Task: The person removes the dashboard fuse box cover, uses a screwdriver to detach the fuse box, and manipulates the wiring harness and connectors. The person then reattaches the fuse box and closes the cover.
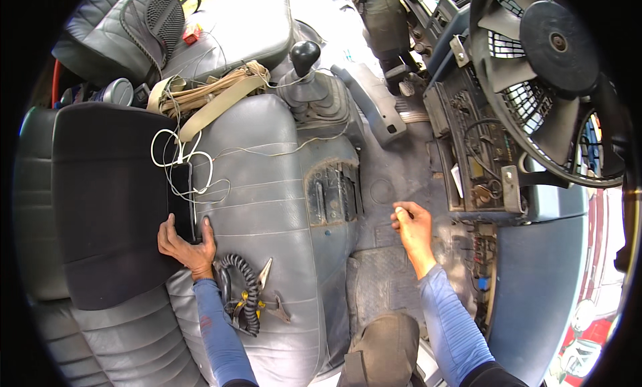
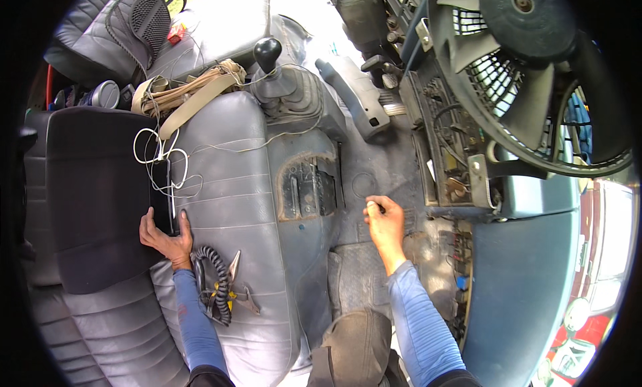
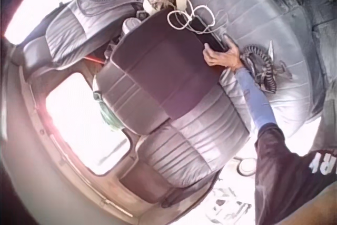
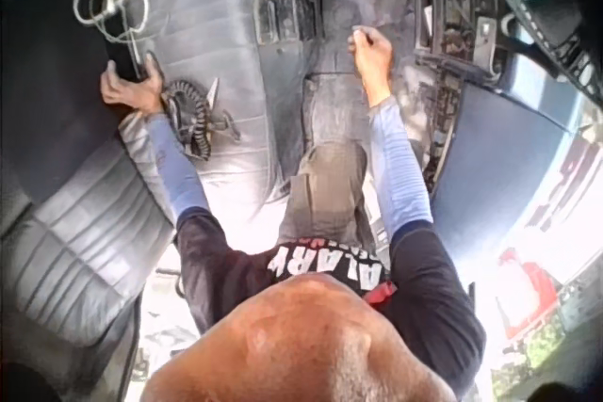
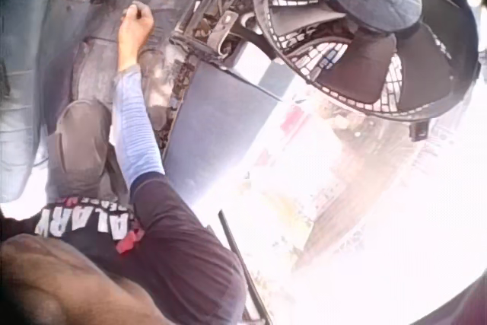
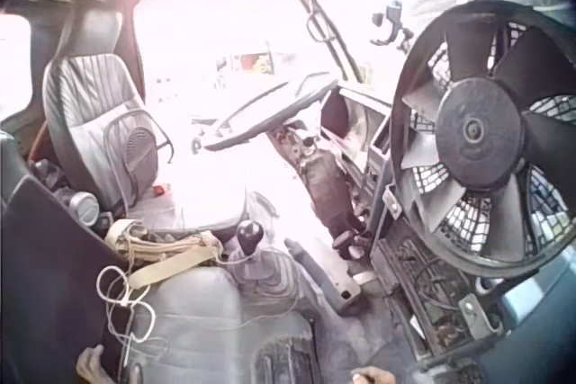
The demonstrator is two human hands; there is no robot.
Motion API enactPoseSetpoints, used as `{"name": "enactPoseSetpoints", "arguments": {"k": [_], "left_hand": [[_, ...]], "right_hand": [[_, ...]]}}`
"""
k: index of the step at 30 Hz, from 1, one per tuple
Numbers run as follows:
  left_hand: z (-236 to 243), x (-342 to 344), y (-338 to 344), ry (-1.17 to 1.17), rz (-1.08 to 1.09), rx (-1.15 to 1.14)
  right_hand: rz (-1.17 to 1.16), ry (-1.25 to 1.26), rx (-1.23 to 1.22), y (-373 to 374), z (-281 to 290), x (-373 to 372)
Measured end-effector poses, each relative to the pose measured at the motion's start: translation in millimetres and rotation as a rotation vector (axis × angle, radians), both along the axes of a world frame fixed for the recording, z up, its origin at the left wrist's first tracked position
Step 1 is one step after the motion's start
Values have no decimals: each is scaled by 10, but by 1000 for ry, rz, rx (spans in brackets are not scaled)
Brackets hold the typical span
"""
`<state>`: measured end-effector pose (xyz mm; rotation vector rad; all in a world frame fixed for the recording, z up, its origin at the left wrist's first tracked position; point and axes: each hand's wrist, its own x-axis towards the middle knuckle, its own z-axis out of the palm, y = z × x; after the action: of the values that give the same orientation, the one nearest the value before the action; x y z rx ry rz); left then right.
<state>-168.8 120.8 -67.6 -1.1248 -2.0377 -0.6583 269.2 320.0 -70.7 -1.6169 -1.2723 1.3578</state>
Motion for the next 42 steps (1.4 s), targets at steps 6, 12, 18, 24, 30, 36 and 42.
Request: {"name": "enactPoseSetpoints", "arguments": {"k": [6, 12, 18, 24, 30, 36, 42], "left_hand": [[-8, 14, -29, -40, 33, -35], [-140, -53, -62, -90, 8, 79], [-175, 12, -261, -92, 46, -55], [-336, -99, -495, -51, 67, -150], [-285, -177, -459, 18, 53, -244], [-234, -114, -481, 42, 54, -317], [-206, -14, -433, 51, 65, -343]], "right_hand": [[7, -81, -88, 436, 373, -444], [-42, -39, -88, 1639, -5, -949], [-109, -25, 52, 3214, -860, -1439], [330, -643, 424, 4759, -1645, -1835], [711, -971, 675, 5279, -1875, -2344], [770, -998, 642, 5610, -2265, -2551], [728, -957, 616, 5813, -2401, -2631]]}}
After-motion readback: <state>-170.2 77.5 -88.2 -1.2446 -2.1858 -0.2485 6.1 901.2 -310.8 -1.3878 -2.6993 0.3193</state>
